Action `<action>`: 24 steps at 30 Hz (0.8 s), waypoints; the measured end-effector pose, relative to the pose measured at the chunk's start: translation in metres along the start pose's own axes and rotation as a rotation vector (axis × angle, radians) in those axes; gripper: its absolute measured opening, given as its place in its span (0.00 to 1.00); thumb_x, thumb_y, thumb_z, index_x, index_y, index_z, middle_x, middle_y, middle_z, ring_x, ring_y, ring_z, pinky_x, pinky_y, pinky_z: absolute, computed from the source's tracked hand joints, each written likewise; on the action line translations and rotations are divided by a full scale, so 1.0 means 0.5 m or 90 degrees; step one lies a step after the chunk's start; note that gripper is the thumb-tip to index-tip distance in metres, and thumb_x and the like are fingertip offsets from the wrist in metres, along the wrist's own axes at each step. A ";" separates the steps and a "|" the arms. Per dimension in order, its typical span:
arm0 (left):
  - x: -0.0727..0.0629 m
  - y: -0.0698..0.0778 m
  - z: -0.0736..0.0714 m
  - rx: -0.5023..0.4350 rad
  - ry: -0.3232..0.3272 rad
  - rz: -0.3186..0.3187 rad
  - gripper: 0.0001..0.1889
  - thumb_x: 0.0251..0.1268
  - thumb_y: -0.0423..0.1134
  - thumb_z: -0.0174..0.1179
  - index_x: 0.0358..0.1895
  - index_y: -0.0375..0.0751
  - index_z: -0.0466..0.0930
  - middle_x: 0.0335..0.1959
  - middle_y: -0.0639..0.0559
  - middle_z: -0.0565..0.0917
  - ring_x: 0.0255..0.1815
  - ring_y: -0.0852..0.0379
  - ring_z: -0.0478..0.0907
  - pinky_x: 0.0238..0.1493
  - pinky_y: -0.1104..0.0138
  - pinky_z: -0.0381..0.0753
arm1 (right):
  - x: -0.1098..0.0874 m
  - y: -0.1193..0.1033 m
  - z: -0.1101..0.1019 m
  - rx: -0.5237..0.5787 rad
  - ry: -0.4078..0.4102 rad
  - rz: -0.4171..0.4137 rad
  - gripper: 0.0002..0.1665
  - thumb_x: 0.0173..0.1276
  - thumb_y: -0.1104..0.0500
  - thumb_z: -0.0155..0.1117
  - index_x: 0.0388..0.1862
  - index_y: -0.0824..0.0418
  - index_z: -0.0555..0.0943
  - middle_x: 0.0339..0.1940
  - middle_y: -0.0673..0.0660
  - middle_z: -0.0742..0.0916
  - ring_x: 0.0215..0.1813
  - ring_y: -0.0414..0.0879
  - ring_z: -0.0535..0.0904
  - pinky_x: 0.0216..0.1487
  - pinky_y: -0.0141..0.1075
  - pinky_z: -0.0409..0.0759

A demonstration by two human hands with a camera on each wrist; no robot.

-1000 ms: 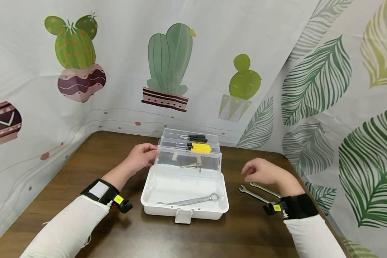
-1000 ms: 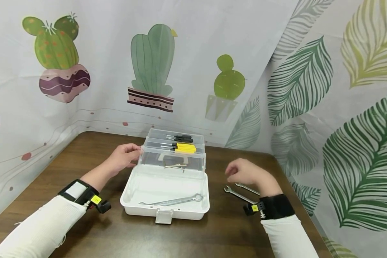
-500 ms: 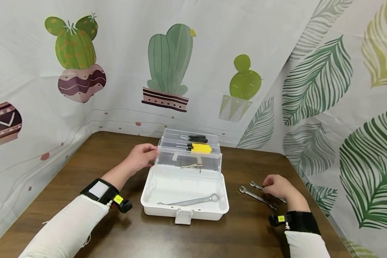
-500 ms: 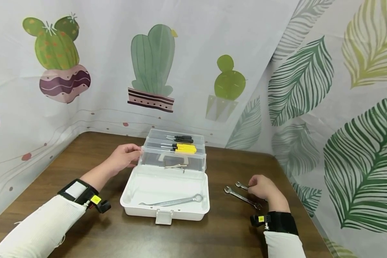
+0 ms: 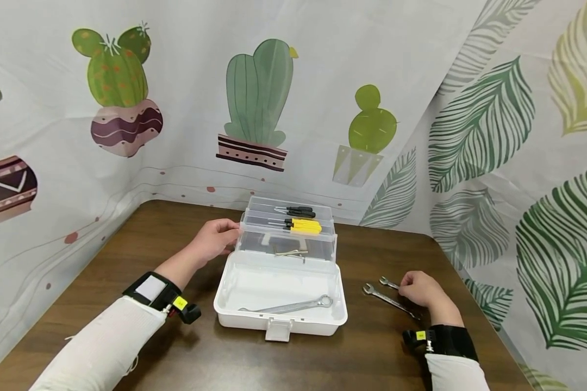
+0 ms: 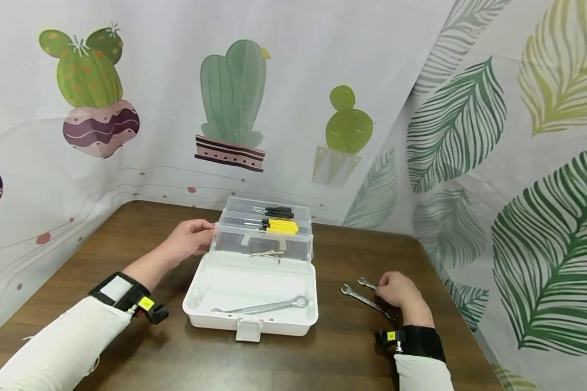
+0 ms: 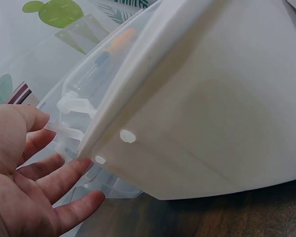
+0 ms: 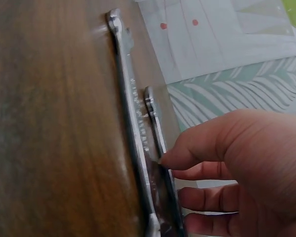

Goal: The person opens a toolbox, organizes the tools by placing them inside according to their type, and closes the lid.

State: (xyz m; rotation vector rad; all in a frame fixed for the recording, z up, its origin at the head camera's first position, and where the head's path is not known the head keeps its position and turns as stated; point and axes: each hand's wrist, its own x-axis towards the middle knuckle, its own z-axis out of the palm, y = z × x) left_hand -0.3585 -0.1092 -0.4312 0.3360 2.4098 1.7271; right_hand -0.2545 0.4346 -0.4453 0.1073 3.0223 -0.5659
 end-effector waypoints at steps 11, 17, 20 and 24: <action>-0.004 0.000 -0.003 -0.004 0.000 -0.002 0.21 0.77 0.50 0.57 0.58 0.36 0.80 0.65 0.38 0.81 0.61 0.43 0.82 0.57 0.48 0.86 | 0.012 -0.007 0.007 -0.052 -0.016 0.090 0.10 0.63 0.49 0.59 0.30 0.53 0.78 0.29 0.52 0.82 0.35 0.51 0.76 0.34 0.47 0.68; -0.004 -0.001 -0.001 -0.006 -0.002 0.002 0.20 0.78 0.50 0.57 0.58 0.36 0.80 0.65 0.38 0.81 0.60 0.44 0.83 0.56 0.49 0.86 | 0.008 -0.014 0.007 -0.054 -0.023 0.106 0.09 0.65 0.51 0.55 0.31 0.54 0.76 0.31 0.54 0.81 0.38 0.55 0.76 0.39 0.53 0.67; -0.003 -0.002 -0.001 -0.007 -0.003 0.002 0.20 0.78 0.50 0.57 0.58 0.36 0.80 0.64 0.38 0.81 0.60 0.45 0.83 0.56 0.49 0.86 | 0.006 -0.014 0.010 -0.051 -0.020 0.103 0.08 0.65 0.52 0.55 0.31 0.54 0.75 0.31 0.54 0.81 0.38 0.55 0.76 0.40 0.54 0.67; -0.002 0.001 -0.001 -0.009 -0.002 -0.001 0.20 0.77 0.50 0.57 0.58 0.37 0.80 0.63 0.38 0.81 0.59 0.46 0.83 0.57 0.47 0.85 | 0.008 -0.012 0.011 -0.035 -0.009 0.089 0.06 0.63 0.54 0.57 0.30 0.54 0.74 0.30 0.54 0.80 0.38 0.53 0.76 0.41 0.55 0.67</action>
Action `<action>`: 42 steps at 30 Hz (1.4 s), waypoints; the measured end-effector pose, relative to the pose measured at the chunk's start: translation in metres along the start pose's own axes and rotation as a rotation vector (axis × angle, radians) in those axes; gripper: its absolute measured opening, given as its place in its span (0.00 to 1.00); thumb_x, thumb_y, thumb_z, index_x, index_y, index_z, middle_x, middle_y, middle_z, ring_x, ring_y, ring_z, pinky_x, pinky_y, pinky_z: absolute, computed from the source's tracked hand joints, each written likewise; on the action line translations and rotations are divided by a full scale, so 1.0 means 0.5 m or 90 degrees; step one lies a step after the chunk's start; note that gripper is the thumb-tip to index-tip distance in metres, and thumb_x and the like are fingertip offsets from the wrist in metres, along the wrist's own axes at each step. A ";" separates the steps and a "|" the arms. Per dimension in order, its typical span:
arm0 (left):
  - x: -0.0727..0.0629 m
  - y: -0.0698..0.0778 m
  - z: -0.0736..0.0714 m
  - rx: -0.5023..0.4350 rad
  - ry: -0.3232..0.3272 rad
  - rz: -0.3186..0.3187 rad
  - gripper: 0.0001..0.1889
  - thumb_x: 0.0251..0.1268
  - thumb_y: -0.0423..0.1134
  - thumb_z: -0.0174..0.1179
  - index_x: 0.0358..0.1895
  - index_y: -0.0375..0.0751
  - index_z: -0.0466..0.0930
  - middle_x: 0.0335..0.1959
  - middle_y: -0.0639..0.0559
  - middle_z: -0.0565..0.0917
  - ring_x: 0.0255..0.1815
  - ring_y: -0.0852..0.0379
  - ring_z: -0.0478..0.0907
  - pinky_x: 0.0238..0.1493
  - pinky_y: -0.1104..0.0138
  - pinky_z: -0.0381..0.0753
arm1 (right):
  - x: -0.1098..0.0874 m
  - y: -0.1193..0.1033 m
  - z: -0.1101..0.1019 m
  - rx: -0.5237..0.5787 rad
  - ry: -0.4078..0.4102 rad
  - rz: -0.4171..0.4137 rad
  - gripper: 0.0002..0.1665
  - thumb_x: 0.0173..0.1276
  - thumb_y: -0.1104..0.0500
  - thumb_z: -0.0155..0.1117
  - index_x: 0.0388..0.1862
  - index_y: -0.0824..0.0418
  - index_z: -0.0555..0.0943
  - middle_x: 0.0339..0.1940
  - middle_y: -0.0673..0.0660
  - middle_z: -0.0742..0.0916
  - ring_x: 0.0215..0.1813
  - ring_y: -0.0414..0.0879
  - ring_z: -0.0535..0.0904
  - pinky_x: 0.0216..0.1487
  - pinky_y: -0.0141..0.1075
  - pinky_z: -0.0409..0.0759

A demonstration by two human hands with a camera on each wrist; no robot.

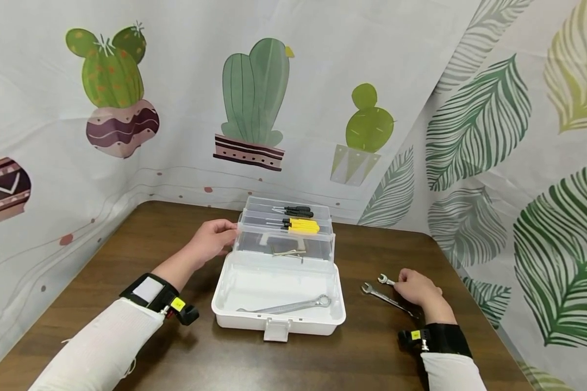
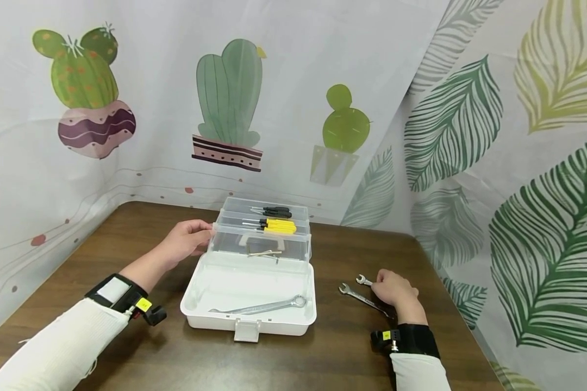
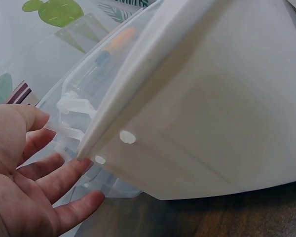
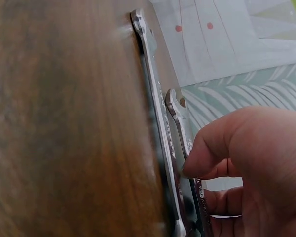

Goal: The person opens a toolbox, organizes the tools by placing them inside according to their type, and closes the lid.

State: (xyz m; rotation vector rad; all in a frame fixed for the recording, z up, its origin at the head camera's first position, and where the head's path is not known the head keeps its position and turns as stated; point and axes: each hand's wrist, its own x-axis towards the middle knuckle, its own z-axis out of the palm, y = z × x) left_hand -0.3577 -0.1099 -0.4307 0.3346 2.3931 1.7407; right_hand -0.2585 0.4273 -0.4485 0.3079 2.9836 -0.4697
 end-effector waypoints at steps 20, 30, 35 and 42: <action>-0.003 0.003 0.001 0.014 0.001 0.006 0.19 0.78 0.48 0.56 0.57 0.36 0.80 0.63 0.37 0.81 0.59 0.44 0.84 0.55 0.49 0.87 | 0.006 0.024 -0.001 0.081 0.043 -0.052 0.12 0.53 0.64 0.68 0.38 0.64 0.79 0.33 0.59 0.84 0.35 0.51 0.78 0.34 0.40 0.74; -0.006 0.006 0.000 0.014 0.001 0.001 0.20 0.78 0.49 0.56 0.59 0.36 0.80 0.63 0.37 0.81 0.61 0.42 0.82 0.57 0.47 0.85 | 0.003 0.037 -0.009 0.078 0.010 -0.042 0.08 0.52 0.62 0.72 0.29 0.63 0.81 0.25 0.55 0.82 0.28 0.49 0.76 0.28 0.39 0.73; -0.003 0.000 0.001 0.013 -0.001 -0.001 0.20 0.78 0.48 0.56 0.58 0.35 0.80 0.63 0.36 0.81 0.60 0.42 0.83 0.57 0.47 0.85 | 0.001 0.043 -0.007 0.079 -0.005 -0.046 0.08 0.53 0.61 0.72 0.27 0.61 0.80 0.24 0.53 0.80 0.26 0.47 0.75 0.26 0.38 0.73; -0.006 0.005 0.000 0.010 0.002 0.005 0.20 0.78 0.48 0.56 0.58 0.35 0.80 0.63 0.36 0.81 0.59 0.43 0.83 0.56 0.47 0.86 | 0.001 0.042 -0.007 0.086 0.007 -0.099 0.07 0.52 0.62 0.72 0.27 0.60 0.80 0.24 0.52 0.81 0.29 0.46 0.74 0.32 0.37 0.72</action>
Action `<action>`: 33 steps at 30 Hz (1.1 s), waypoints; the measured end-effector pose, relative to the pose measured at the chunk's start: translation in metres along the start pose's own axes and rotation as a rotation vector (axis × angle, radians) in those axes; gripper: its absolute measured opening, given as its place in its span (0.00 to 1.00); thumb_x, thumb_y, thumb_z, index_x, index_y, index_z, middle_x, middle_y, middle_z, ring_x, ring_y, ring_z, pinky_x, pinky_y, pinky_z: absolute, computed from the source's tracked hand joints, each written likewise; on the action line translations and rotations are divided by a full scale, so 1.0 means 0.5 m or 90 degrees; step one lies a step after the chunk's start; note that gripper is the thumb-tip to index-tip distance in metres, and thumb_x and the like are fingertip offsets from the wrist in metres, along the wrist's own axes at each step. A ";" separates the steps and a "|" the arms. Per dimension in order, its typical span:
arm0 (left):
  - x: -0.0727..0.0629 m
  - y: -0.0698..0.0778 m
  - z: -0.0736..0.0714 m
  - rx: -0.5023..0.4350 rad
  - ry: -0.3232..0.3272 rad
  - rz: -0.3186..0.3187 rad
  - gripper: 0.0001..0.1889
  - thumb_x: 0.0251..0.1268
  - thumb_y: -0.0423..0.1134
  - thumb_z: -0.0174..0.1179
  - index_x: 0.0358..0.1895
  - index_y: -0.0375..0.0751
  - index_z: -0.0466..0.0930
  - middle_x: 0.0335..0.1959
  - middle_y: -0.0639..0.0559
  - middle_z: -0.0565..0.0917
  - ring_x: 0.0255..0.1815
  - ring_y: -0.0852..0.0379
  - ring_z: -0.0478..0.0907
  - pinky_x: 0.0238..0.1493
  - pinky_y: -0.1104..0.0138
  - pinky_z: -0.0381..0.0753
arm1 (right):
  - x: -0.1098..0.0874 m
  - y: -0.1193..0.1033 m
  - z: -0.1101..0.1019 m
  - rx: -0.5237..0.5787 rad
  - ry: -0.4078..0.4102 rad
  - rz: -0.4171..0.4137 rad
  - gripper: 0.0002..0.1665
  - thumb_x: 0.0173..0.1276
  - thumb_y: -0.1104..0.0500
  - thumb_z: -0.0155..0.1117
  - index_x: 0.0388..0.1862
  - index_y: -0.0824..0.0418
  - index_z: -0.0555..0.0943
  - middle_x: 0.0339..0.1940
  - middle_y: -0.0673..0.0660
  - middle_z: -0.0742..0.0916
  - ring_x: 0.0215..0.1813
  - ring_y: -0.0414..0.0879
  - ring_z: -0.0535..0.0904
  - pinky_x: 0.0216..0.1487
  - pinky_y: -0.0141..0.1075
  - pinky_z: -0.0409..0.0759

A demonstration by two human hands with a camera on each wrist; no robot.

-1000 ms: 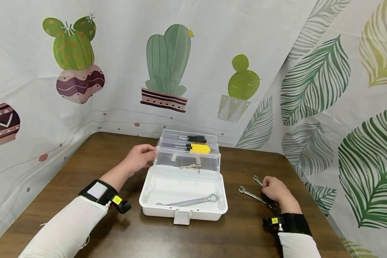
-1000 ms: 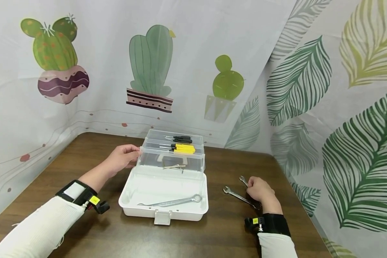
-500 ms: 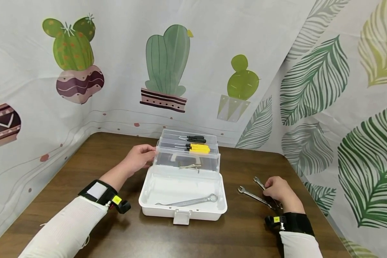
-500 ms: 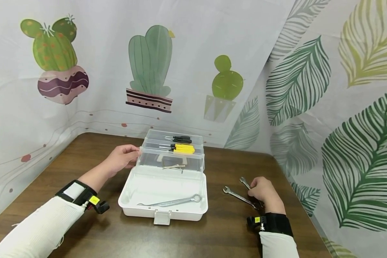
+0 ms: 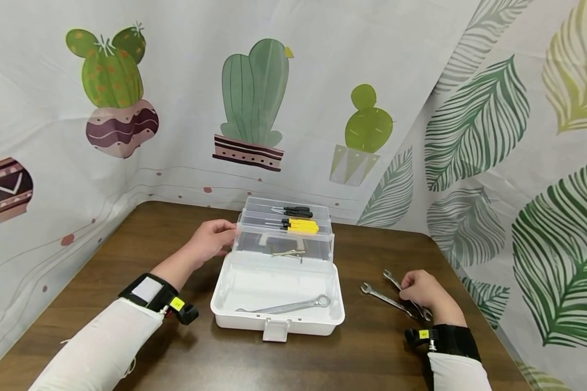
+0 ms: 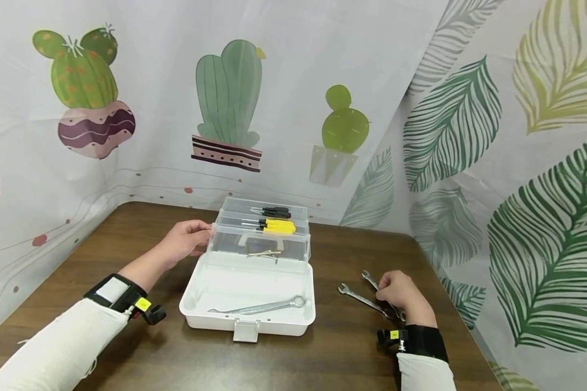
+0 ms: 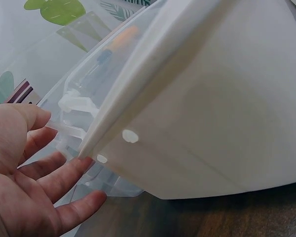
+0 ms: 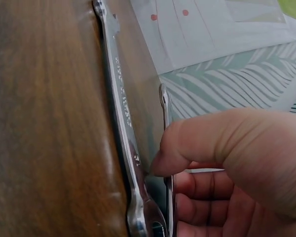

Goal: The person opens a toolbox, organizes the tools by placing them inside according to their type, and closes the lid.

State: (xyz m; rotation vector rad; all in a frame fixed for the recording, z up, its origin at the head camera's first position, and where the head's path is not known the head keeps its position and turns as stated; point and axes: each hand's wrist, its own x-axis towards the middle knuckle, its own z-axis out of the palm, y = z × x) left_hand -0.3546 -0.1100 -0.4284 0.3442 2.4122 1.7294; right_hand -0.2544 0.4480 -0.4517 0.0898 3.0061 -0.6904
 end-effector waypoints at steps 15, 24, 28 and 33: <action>0.001 -0.002 -0.002 0.012 -0.006 -0.003 0.22 0.79 0.49 0.55 0.61 0.34 0.78 0.64 0.36 0.81 0.63 0.41 0.82 0.57 0.49 0.86 | -0.006 -0.047 -0.026 0.050 0.041 -0.119 0.08 0.55 0.66 0.68 0.33 0.62 0.78 0.24 0.51 0.79 0.26 0.43 0.72 0.29 0.35 0.72; -0.001 -0.005 0.008 -0.023 0.009 -0.006 0.21 0.79 0.47 0.55 0.59 0.32 0.78 0.65 0.37 0.80 0.61 0.42 0.81 0.53 0.53 0.87 | -0.024 -0.132 -0.047 0.063 0.065 -0.207 0.10 0.56 0.67 0.69 0.35 0.58 0.79 0.28 0.51 0.79 0.30 0.41 0.73 0.31 0.33 0.73; 0.000 -0.003 0.011 -0.026 0.022 -0.008 0.18 0.78 0.47 0.56 0.57 0.36 0.79 0.60 0.39 0.82 0.57 0.46 0.82 0.49 0.58 0.87 | -0.026 -0.179 -0.059 0.077 0.066 -0.250 0.12 0.56 0.68 0.68 0.36 0.56 0.78 0.28 0.51 0.79 0.29 0.39 0.73 0.30 0.32 0.74; 0.000 0.002 0.011 -0.023 0.034 -0.016 0.17 0.78 0.47 0.57 0.57 0.39 0.80 0.59 0.42 0.82 0.57 0.45 0.81 0.47 0.59 0.88 | -0.027 -0.262 -0.089 0.073 0.049 -0.308 0.14 0.55 0.69 0.68 0.38 0.56 0.78 0.28 0.50 0.80 0.28 0.40 0.75 0.30 0.33 0.76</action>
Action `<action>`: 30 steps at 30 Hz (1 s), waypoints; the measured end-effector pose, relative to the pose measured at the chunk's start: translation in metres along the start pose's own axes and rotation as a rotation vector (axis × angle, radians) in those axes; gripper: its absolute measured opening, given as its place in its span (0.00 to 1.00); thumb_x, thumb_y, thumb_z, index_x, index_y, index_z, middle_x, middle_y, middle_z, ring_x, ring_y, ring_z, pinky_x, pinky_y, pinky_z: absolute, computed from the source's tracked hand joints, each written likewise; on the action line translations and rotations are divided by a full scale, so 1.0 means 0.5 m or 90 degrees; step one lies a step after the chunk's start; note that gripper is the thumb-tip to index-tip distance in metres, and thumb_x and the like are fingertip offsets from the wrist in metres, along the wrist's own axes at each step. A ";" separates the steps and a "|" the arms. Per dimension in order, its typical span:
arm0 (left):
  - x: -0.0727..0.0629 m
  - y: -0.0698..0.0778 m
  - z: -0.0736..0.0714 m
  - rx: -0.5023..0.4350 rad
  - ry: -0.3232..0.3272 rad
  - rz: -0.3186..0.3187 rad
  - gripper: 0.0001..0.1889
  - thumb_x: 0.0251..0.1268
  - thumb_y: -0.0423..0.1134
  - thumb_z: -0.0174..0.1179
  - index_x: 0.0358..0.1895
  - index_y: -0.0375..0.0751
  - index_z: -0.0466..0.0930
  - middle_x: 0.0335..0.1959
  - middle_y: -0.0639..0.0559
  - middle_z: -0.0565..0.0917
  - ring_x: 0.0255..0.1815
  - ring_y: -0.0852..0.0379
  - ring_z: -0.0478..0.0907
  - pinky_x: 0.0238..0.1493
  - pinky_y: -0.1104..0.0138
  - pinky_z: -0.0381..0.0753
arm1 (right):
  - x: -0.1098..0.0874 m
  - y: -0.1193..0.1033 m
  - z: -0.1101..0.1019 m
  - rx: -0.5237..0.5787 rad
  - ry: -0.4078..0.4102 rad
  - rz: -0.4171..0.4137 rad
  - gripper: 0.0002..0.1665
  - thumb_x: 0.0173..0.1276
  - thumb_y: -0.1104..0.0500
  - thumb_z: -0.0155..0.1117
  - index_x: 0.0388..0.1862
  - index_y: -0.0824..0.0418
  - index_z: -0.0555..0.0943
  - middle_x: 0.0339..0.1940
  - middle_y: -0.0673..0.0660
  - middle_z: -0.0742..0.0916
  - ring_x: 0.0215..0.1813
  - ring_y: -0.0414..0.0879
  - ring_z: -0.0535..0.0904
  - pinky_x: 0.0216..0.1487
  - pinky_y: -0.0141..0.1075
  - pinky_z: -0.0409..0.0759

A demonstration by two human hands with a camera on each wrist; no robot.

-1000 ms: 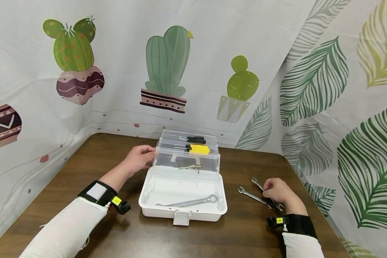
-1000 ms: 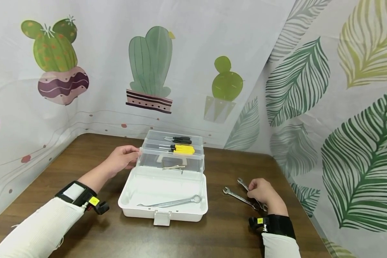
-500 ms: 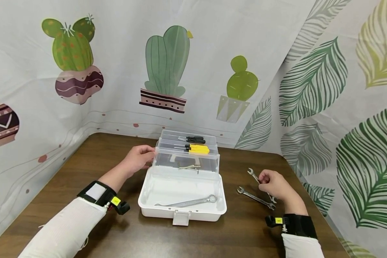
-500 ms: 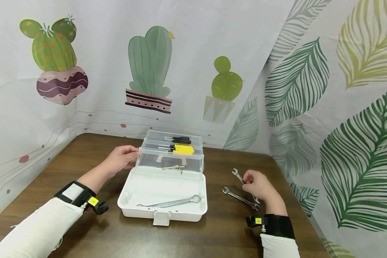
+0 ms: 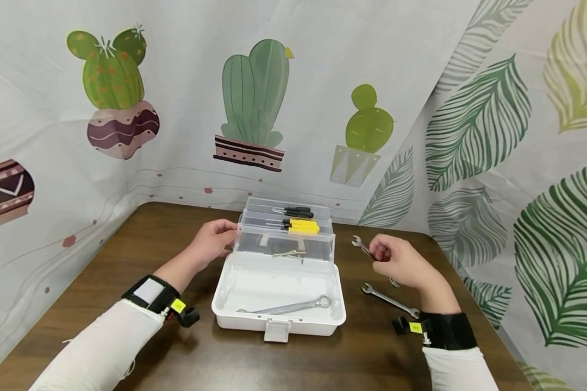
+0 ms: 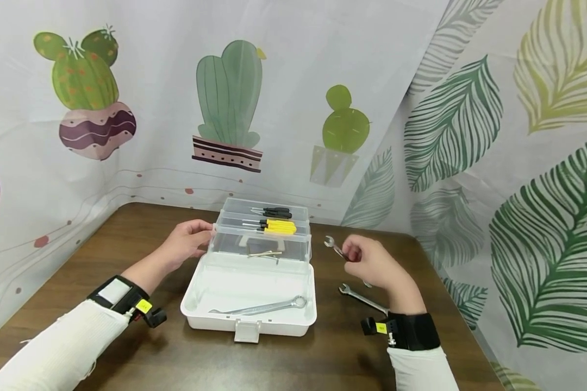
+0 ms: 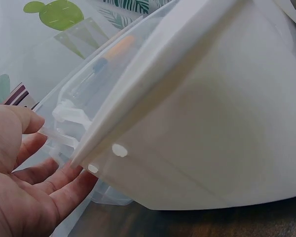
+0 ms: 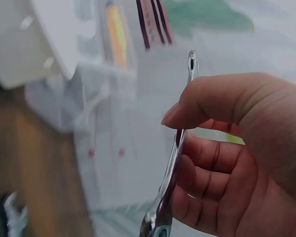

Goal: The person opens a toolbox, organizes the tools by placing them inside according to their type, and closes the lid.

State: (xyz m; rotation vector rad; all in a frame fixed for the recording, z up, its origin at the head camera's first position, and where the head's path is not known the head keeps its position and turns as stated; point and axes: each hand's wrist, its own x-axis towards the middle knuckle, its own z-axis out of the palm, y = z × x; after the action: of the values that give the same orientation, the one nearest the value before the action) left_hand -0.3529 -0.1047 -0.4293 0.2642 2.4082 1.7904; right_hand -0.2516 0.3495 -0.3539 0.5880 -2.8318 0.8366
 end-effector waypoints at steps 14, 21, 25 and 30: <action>0.004 -0.004 0.002 -0.014 0.009 0.005 0.18 0.77 0.45 0.57 0.57 0.34 0.79 0.58 0.39 0.82 0.51 0.50 0.83 0.50 0.57 0.88 | 0.138 -0.201 0.007 -0.109 -0.188 -0.184 0.12 0.57 0.65 0.65 0.40 0.54 0.78 0.26 0.48 0.76 0.27 0.39 0.68 0.34 0.33 0.70; 0.003 -0.007 -0.002 -0.016 0.006 0.018 0.18 0.77 0.46 0.58 0.57 0.34 0.79 0.58 0.38 0.82 0.48 0.53 0.82 0.55 0.52 0.87 | 0.188 -0.262 0.081 -0.146 -0.319 -0.247 0.14 0.57 0.68 0.61 0.39 0.53 0.76 0.24 0.45 0.71 0.28 0.38 0.65 0.36 0.32 0.69; 0.001 -0.009 -0.002 -0.020 0.006 0.020 0.18 0.77 0.46 0.58 0.57 0.34 0.79 0.58 0.38 0.82 0.48 0.53 0.82 0.58 0.49 0.85 | 0.192 -0.284 0.130 -0.179 -0.379 -0.252 0.14 0.60 0.67 0.63 0.41 0.51 0.77 0.26 0.46 0.75 0.30 0.38 0.69 0.35 0.31 0.70; 0.001 -0.007 0.003 -0.036 0.007 0.016 0.16 0.76 0.44 0.59 0.55 0.35 0.80 0.56 0.41 0.83 0.45 0.54 0.82 0.52 0.55 0.87 | 0.182 -0.306 0.178 -0.210 -0.429 -0.281 0.14 0.61 0.66 0.67 0.43 0.53 0.78 0.27 0.47 0.77 0.30 0.39 0.72 0.32 0.29 0.70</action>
State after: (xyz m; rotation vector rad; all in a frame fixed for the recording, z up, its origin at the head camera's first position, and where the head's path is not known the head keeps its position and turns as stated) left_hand -0.3535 -0.1041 -0.4331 0.2805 2.3671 1.8732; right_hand -0.2747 0.1531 -0.3320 1.6016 -3.0618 0.0833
